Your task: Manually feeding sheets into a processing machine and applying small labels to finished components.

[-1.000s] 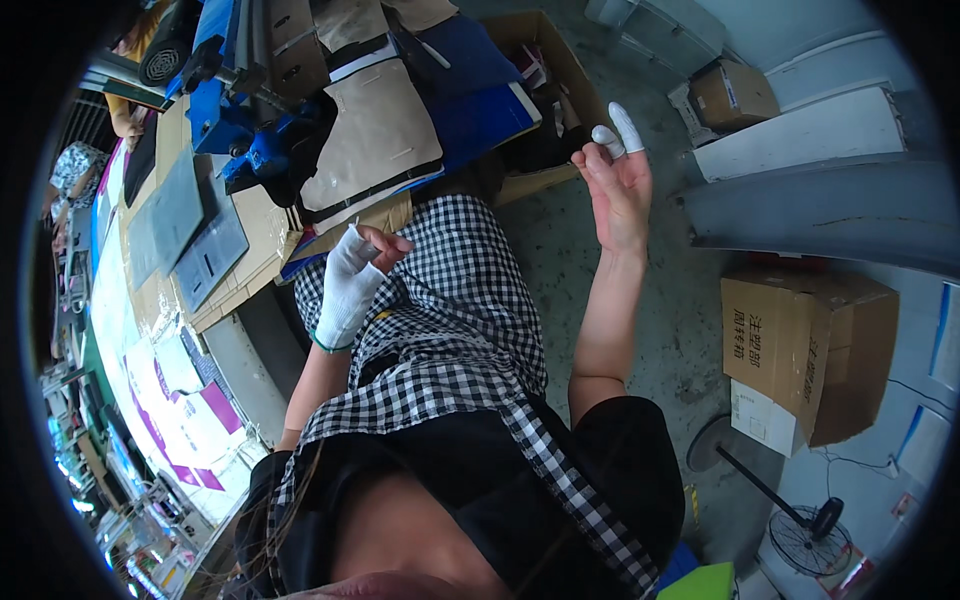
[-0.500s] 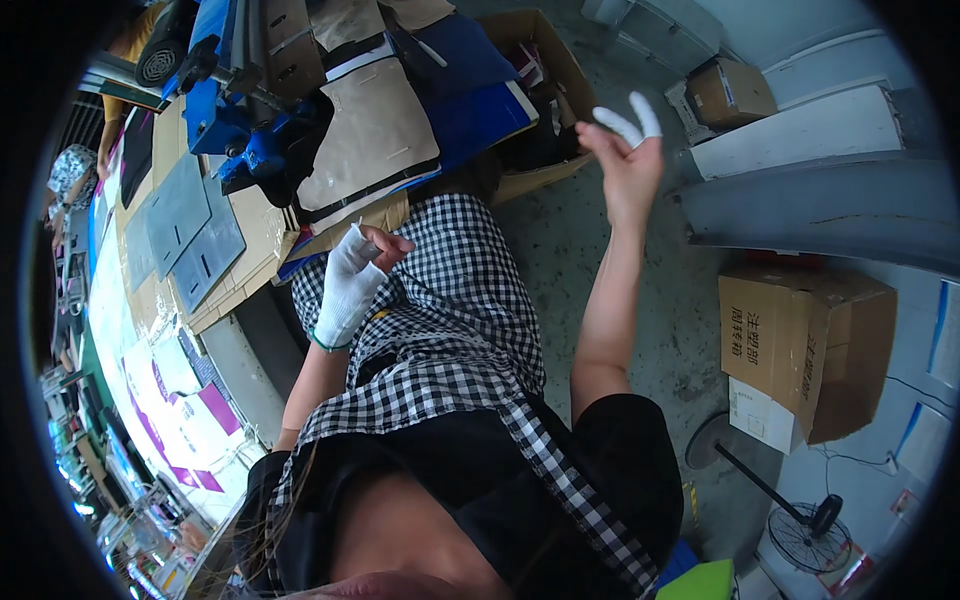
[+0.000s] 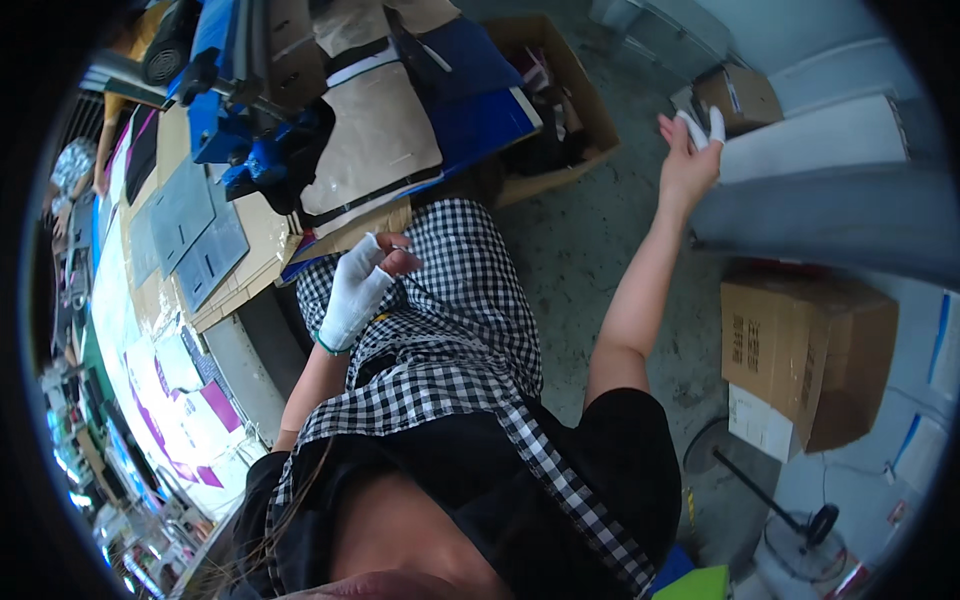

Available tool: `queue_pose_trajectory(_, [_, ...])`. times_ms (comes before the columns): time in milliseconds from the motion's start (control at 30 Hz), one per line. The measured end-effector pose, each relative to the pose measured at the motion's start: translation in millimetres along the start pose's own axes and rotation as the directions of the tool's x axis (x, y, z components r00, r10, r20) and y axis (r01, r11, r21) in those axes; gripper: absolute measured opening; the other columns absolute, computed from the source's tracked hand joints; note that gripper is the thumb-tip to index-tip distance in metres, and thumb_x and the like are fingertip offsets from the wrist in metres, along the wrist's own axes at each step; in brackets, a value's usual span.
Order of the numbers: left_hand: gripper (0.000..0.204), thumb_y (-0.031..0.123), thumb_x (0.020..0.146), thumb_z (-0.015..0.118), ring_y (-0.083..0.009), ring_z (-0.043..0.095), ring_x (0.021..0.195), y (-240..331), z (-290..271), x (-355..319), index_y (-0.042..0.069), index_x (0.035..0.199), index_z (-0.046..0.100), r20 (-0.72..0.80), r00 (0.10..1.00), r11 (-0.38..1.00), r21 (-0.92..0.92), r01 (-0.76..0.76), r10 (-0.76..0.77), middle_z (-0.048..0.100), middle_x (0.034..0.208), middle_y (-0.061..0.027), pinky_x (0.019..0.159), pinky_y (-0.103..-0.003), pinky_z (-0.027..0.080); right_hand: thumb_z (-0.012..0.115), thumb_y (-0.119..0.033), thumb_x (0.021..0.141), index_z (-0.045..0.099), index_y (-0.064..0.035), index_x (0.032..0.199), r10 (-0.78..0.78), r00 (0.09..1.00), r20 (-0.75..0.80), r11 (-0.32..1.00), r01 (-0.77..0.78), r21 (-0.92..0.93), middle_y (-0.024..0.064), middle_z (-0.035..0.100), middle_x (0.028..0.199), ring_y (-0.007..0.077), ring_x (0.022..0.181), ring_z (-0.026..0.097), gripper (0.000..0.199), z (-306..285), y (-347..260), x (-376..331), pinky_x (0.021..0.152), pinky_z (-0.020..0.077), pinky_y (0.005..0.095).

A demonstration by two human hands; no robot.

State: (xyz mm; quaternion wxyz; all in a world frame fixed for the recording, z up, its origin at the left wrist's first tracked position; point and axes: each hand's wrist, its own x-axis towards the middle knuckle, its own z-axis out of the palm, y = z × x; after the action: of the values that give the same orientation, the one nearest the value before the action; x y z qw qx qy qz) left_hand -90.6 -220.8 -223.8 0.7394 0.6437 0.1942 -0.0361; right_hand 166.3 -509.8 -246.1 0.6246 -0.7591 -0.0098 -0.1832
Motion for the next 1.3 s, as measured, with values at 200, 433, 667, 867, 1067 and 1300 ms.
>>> queue_pose_trajectory(200, [0.016,0.012,0.083,0.053,-0.0152,0.054,0.073,7.5,-52.5,-17.3,-0.002,0.09,0.057,0.319,0.948,0.813,0.551,-0.187,0.002,0.061,0.083,-0.0073,0.071,-0.027,0.044,0.061,-0.026,0.083,0.041,-0.0009,0.124,-0.12,0.983,0.136,0.951,0.154,-0.269,0.0156,0.063,0.094,0.0232,0.081,0.062,0.052,-16.7,33.1,39.6,0.071,0.0489,0.0285])
queue_pose_trajectory(433, [0.024,0.016,0.079,0.052,-0.0156,0.056,0.076,61.5,-248.8,-69.4,0.001,0.096,0.06,-0.554,0.773,0.935,0.327,-0.139,0.309,0.061,0.083,-0.0072,0.068,-0.026,0.045,0.056,-0.028,0.086,0.046,0.0025,0.12,-0.077,0.971,0.227,0.886,0.171,-0.431,0.0193,0.059,0.098,0.0264,0.086,0.061,0.047,-8.7,43.9,66.6,0.074,0.0482,0.0305])
queue_pose_trajectory(667, [0.026,0.025,0.076,0.054,-0.0188,0.057,0.066,-19.5,-523.8,-59.7,0.001,0.083,0.064,-0.938,0.182,0.82,0.345,0.457,0.294,0.059,0.067,-0.0084,0.062,-0.024,0.045,0.056,-0.028,0.086,0.046,0.0034,0.119,0.019,0.943,0.333,0.933,0.103,-0.345,0.0191,0.058,0.1,0.0249,0.089,0.059,0.047,61.2,13.4,24.7,0.077,0.0481,0.0301])
queue_pose_trajectory(867, [0.027,0.025,0.077,0.055,-0.0176,0.054,0.067,-2.5,-514.3,-30.2,0.001,0.089,0.062,-0.914,0.307,0.89,0.355,0.284,0.267,0.058,0.071,-0.0086,0.061,-0.024,0.043,0.057,-0.028,0.086,0.046,0.0048,0.117,0.151,0.914,0.376,0.942,-0.017,-0.336,0.0182,0.058,0.1,0.0213,0.089,0.058,0.047,91.3,-60.1,12.9,0.078,0.0477,0.0279])
queue_pose_trajectory(1067, [0.029,0.025,0.079,0.056,-0.0162,0.051,0.068,5.0,-503.3,-36.7,0.001,0.095,0.061,-0.874,0.439,0.945,0.295,0.141,0.208,0.057,0.077,-0.0088,0.06,-0.024,0.042,0.057,-0.028,0.086,0.047,0.0057,0.116,0.099,0.913,0.396,0.962,0.015,-0.274,0.0159,0.058,0.1,0.018,0.09,0.057,0.046,100.7,-91.8,52.2,0.077,0.0472,0.0253])
queue_pose_trajectory(1300, [0.033,0.025,0.08,0.058,-0.0145,0.048,0.07,5.4,-494.2,-36.9,0.001,0.103,0.059,-0.776,0.628,0.984,0.154,0.092,0.063,0.055,0.084,-0.009,0.059,-0.024,0.04,0.056,-0.025,0.087,0.047,0.0039,0.118,0.062,0.858,0.509,0.998,-0.046,-0.044,0.0134,0.058,0.102,0.016,0.091,0.057,0.043,136.9,-114.7,38.5,0.075,0.047,0.0245])
